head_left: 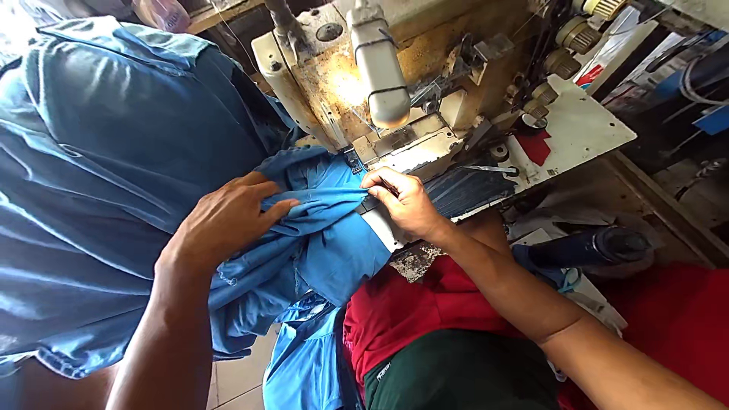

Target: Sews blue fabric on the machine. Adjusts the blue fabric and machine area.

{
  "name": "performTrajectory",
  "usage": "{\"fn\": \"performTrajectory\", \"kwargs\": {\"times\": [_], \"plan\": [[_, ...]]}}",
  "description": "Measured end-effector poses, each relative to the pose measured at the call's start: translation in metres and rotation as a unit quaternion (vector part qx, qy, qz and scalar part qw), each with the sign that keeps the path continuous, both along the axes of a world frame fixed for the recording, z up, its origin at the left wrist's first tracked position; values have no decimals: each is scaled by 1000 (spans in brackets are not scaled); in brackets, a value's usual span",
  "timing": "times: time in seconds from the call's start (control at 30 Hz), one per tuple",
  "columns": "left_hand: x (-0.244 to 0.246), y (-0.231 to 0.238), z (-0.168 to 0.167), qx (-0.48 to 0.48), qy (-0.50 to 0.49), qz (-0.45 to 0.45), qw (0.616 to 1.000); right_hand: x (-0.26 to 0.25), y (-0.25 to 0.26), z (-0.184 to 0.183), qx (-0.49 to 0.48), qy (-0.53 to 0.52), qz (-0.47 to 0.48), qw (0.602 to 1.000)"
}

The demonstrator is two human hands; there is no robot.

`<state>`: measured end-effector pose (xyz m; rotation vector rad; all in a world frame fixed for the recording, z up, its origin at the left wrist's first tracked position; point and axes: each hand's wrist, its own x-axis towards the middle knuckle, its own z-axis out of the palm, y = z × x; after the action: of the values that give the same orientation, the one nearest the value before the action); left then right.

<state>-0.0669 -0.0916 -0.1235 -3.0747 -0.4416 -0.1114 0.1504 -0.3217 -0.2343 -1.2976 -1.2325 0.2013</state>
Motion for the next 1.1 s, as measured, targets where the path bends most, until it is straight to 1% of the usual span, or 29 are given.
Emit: {"fn": "performTrajectory", "kwargs": {"times": [0.07,0.13,0.17,0.23,0.3,0.37,0.47,0.5,0.53,0.6,0.63,0.7,0.77,0.87,1.1], "plan": [[-9,-12,11,20,-61,-31,997,1,-2,5,-19,-15,-2,1000],[-16,-32,23,32,-133,-96,986,2,-5,11,-40,-40,5,998],[-18,-45,29,15,-162,-134,978,4,-6,15,-46,-59,19,997],[-19,-72,33,-40,-193,-204,959,7,-9,22,-37,-88,90,991],[-16,-93,23,-106,-193,-251,943,2,-17,28,-15,-88,181,980],[-9,-106,3,-182,-181,-287,923,-8,-30,29,9,-72,229,971],[3,-118,-26,-253,-200,-292,901,-20,-52,18,10,-82,190,978],[6,-119,-33,-246,-213,-275,905,-23,-59,11,15,-75,171,982],[9,-119,-39,-209,-217,-251,920,-25,-64,5,18,-63,152,986],[17,-115,-49,-69,-177,-203,961,-27,-75,-6,10,-50,116,992],[20,-111,-55,-11,-148,-184,972,-27,-79,-10,3,-42,102,994],[24,-104,-66,48,-128,-152,979,-28,-83,-17,-3,-25,83,996],[25,-101,-68,67,-130,-129,981,-28,-82,-20,-6,-7,72,997],[26,-99,-62,71,-136,-115,982,-28,-76,-22,-19,24,55,998],[37,-76,-47,56,-141,-120,981,-14,-39,-19,-34,53,22,998]]}}
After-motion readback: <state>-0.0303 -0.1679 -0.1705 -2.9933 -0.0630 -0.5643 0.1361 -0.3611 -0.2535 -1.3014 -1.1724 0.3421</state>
